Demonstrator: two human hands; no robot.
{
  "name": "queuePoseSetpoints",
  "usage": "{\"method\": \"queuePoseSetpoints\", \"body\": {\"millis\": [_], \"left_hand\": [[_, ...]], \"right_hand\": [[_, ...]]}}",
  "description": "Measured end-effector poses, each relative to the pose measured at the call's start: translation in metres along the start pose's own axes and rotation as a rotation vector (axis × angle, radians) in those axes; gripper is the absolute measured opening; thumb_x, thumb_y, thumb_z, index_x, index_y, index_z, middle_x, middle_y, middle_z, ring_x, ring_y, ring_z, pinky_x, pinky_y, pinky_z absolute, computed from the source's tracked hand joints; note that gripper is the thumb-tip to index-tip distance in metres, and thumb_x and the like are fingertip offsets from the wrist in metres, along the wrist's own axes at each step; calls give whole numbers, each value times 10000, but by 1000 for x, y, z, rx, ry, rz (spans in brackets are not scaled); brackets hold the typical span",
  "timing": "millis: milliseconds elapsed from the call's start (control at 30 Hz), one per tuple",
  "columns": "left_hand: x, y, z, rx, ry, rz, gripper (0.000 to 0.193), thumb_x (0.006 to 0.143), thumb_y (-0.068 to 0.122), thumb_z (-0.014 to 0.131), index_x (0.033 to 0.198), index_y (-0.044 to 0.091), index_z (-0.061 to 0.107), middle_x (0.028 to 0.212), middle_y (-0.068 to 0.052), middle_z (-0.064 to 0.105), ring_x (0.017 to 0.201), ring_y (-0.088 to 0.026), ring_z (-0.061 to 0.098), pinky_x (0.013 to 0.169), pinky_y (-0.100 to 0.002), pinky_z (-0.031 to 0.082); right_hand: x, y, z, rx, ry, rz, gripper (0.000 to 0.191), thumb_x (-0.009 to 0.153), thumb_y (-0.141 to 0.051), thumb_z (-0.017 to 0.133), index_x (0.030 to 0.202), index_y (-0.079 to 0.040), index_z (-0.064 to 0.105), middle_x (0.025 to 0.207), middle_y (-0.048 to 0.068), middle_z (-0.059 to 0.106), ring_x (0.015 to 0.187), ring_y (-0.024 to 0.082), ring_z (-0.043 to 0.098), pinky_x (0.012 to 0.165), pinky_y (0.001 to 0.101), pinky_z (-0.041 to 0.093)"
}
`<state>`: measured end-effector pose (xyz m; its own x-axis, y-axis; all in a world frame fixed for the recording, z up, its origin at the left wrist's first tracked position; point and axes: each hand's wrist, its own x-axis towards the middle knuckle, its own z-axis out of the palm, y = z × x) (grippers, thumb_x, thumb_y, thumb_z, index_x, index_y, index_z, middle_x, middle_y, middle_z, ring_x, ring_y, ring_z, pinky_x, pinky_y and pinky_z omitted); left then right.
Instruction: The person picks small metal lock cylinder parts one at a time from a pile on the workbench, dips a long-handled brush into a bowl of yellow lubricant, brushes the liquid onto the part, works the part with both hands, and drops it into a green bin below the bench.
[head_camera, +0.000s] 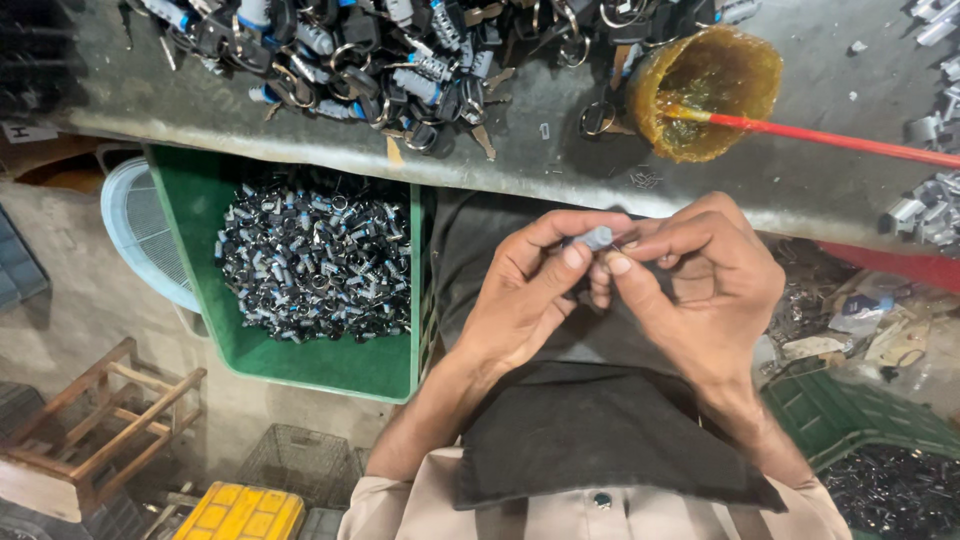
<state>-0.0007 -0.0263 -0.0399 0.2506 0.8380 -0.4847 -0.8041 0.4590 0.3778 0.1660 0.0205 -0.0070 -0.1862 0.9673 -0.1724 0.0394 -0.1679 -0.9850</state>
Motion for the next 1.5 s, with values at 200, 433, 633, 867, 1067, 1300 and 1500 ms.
{"method": "queuePoseSetpoints", "body": {"millis": [200, 433, 633, 867, 1067, 1300, 1500], "left_hand": [[3, -6, -1, -227, -6, -62, 384, 1102, 252, 628, 1396, 9, 580, 1125, -46, 643, 934, -130, 606, 866, -309, 536], [-1, -10, 4, -26, 51, 43, 338, 1108, 217, 630, 1378, 16, 595, 1246, -46, 661, 1005, -95, 600, 889, -282, 522], [-1, -7, 10, 77, 26, 106, 336, 1136, 212, 618, 1396, 1, 598, 1189, -60, 667, 1019, -95, 614, 902, -279, 529], [-4, 0, 10, 335, 28, 168, 325, 1125, 208, 608, 1359, -15, 637, 1217, -48, 671, 957, -79, 591, 858, -273, 538], [2, 2, 3, -239, -155, -84, 323, 1123, 253, 570, 1247, -38, 634, 960, -14, 580, 782, -71, 427, 712, -257, 398], [5, 1, 4, -671, -266, -54, 331, 1180, 301, 470, 1121, -3, 587, 807, 11, 382, 744, -93, 389, 658, -234, 348], [3, 12, 16, -255, -85, 48, 370, 1118, 274, 496, 1319, -26, 574, 885, -12, 455, 850, -137, 468, 788, -313, 421]], "right_hand": [[2, -5, 0, -184, -35, -90, 166, 926, 26, 817, 1029, -2, 689, 1014, 89, 660, 904, 104, 665, 784, 204, 524], [5, -7, 1, -254, -23, -81, 169, 924, 18, 834, 1029, 3, 702, 964, 64, 624, 828, 77, 599, 762, 198, 508], [2, -9, -1, -302, -8, -75, 170, 922, 20, 840, 1007, -3, 695, 930, 56, 624, 808, 70, 575, 734, 192, 481], [12, -3, -15, -76, -130, 7, 178, 915, 62, 802, 1029, 8, 676, 988, 52, 617, 855, 88, 592, 776, 213, 499], [13, 27, -25, 432, -253, 134, 363, 907, 74, 791, 1112, -49, 518, 1043, 32, 540, 964, 131, 627, 865, 289, 566], [-1, 33, -36, 539, -74, 154, 315, 1044, -114, 767, 1233, -39, 526, 1021, 48, 553, 973, 166, 638, 778, 282, 544], [17, 23, -50, 409, 133, 15, 466, 1066, -95, 764, 1436, -47, 483, 1077, 68, 569, 922, 165, 643, 713, 236, 531]]}}
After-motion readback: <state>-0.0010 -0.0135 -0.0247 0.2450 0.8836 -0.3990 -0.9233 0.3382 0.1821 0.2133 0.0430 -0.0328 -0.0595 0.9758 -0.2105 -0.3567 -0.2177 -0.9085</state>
